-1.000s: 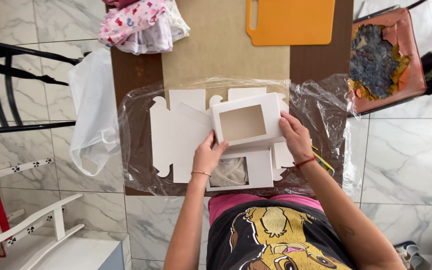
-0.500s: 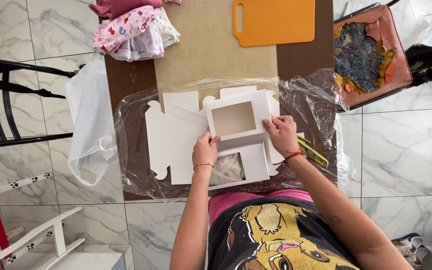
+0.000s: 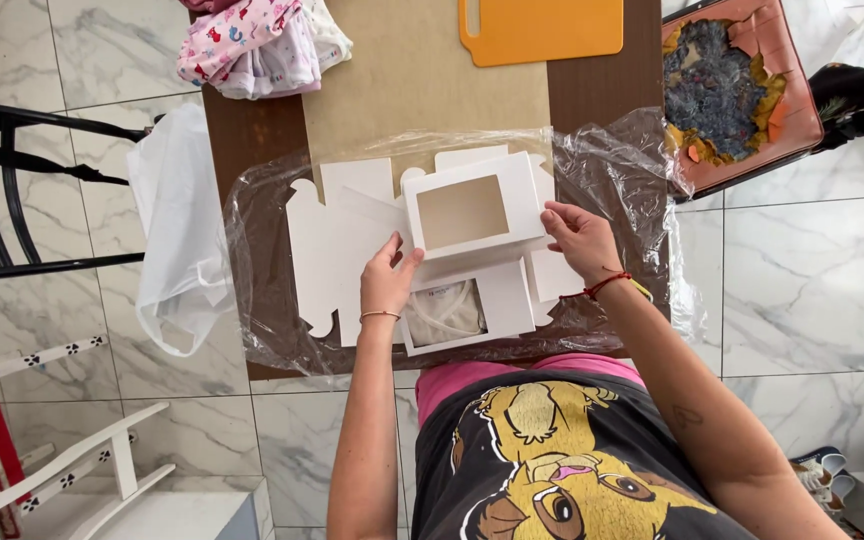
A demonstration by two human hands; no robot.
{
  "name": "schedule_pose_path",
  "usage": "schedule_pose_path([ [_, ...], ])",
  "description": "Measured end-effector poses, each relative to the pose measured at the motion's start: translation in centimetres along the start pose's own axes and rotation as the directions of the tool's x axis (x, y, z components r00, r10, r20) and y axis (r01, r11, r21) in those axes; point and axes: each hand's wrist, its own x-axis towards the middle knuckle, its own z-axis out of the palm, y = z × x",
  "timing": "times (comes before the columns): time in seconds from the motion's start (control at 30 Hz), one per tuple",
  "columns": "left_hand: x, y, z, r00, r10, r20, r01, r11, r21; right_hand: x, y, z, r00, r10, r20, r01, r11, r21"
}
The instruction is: The person marks a rectangular area on a flat white cardboard box template with a pencil, then uses a utility knife to cut out the marked section. They fold the template along its creases to form a box with a window and place a folded piece of patterned fabric inside.
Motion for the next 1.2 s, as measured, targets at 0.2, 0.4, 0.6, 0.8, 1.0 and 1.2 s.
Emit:
schedule_pose_path([
  [0.2,0.1,-0.2,0.9,1.0,-0.027,-0.007,0.027,0.999,-0.017,-0.2,-0.9,0.5,0.999,0.015,0.037,-0.017,0.999,0.05],
  [0.4,0.7,0.0,2.3,0.987,-0.125,-0.103,0.14,0.977,0.159,0.9,1.9,1.1,0.998,0.055,-0.03,-0.056,0.998,-0.038],
  [0.6,1.7,0.0,2.3,0.986,-0.146,-0.082,0.166,0.911,0.377,2.1,0.9,0.9,0.993,0.102,0.058,-0.095,0.988,-0.119],
  [0.8,1.2,0.9,2.5,0.988,-0.141,-0.07,0.156,0.933,0.324,6.4,8.0,0.8,0.984,0.121,0.131,-0.111,0.991,-0.079],
  [1.0,1.1,0.4,3.1,0.983,-0.151,-0.106,0.177,0.935,0.306,6.5,10.0,1.9,0.975,-0.208,0.084,0.224,0.88,-0.418],
  [1.2,1.5,0.0,2.3,0.983,-0.172,-0.057,0.182,0.94,0.287,4.6,5.5,1.4,0.998,0.043,0.044,-0.014,0.852,-0.523],
])
